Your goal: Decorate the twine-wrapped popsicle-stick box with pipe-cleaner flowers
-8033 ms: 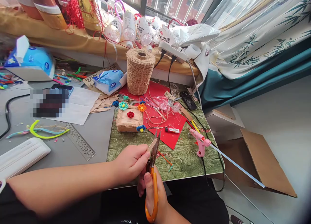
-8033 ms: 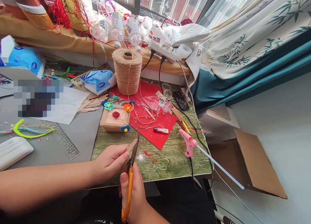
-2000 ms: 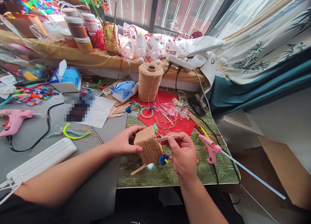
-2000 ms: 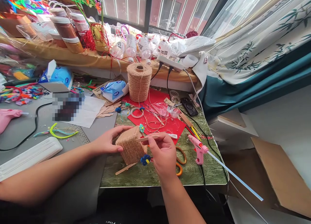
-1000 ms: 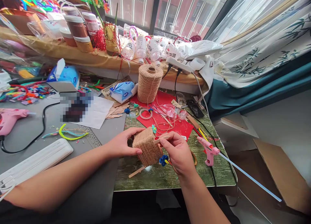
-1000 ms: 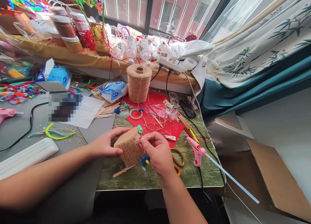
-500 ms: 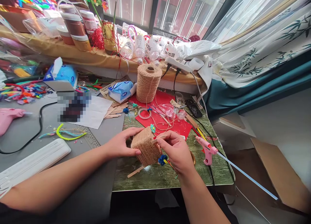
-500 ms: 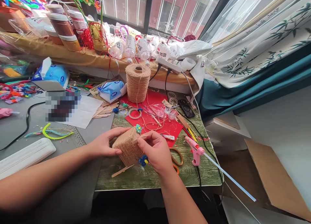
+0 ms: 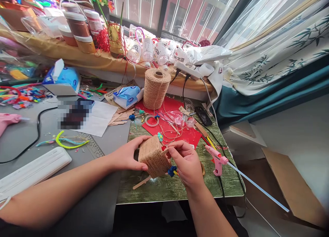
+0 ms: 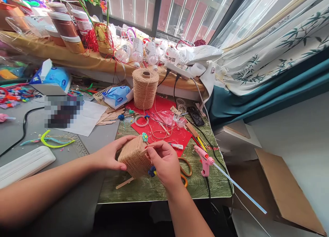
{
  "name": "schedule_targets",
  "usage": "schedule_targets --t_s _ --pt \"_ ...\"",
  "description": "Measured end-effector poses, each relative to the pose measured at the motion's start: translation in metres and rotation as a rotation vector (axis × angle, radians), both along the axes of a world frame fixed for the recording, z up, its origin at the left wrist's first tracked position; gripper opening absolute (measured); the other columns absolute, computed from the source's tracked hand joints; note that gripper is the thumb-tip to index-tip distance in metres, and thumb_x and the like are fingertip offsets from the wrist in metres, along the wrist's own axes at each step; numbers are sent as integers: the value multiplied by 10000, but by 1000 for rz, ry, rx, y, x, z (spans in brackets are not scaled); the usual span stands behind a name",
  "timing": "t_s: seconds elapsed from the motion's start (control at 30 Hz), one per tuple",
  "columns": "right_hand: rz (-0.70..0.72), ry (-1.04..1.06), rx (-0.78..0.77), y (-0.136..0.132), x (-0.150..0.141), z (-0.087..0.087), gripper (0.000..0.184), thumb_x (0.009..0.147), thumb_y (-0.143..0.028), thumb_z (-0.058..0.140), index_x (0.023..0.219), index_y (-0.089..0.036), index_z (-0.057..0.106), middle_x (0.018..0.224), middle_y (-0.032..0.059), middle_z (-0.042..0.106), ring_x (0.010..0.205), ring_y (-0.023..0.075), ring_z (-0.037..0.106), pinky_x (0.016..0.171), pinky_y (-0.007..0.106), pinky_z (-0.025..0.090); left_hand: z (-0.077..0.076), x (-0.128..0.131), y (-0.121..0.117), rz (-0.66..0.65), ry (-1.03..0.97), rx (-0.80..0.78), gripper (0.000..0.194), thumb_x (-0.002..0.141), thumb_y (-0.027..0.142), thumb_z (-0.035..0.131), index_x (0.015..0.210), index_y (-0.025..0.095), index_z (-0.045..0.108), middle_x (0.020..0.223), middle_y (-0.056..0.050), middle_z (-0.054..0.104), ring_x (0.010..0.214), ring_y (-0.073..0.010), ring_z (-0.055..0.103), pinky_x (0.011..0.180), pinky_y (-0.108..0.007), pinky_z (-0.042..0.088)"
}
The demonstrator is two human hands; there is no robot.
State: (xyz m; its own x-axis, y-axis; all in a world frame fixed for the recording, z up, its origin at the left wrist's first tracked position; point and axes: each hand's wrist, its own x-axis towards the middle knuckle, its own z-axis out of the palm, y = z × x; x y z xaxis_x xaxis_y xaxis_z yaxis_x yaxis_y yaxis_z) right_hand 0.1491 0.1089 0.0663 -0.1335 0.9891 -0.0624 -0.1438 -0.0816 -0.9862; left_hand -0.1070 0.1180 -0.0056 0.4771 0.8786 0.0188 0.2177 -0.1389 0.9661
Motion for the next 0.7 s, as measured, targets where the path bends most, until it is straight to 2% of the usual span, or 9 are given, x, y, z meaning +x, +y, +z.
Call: schedule_targets --t_s 0.17,0.33,0.57,0.63,0.7 --pt "-57 9 31 -4 -3 -6 209 859 -412 884 904 -237 779 860 28 784 780 164 704 754 294 580 1 1 -1 13 -22 -33 1204 605 596 978 1612 237 425 1651 -169 486 1524 -411 476 1291 -567 375" --pt "30 -25 -32 0 1 1 256 817 -439 908 857 -223 776 878 47 790 800 184 705 749 305 576 5 3 -2 23 -32 -52 1204 599 601 978 1605 226 433 1654 -175 482 1529 -414 469 1297 -575 363" --pt "164 -88 -66 5 11 4 246 807 -392 925 862 -215 763 808 19 740 712 152 647 655 269 523 8 4 -3 24 17 -42 1212 589 596 971 1604 221 426 1650 -174 483 1522 -427 470 1292 -590 366" --pt "128 -82 -51 4 11 2 236 817 -385 918 880 -220 762 807 24 742 699 161 653 635 281 533 8 3 -3 19 17 -31 1179 610 598 955 1599 222 433 1638 -170 499 1512 -428 482 1286 -586 379" --pt "25 -33 12 1 11 2 205 847 -371 895 892 -232 752 815 20 740 696 165 667 655 303 559 8 3 -2 12 11 -29 1134 649 593 932 1598 226 432 1625 -164 517 1496 -422 502 1279 -578 393"
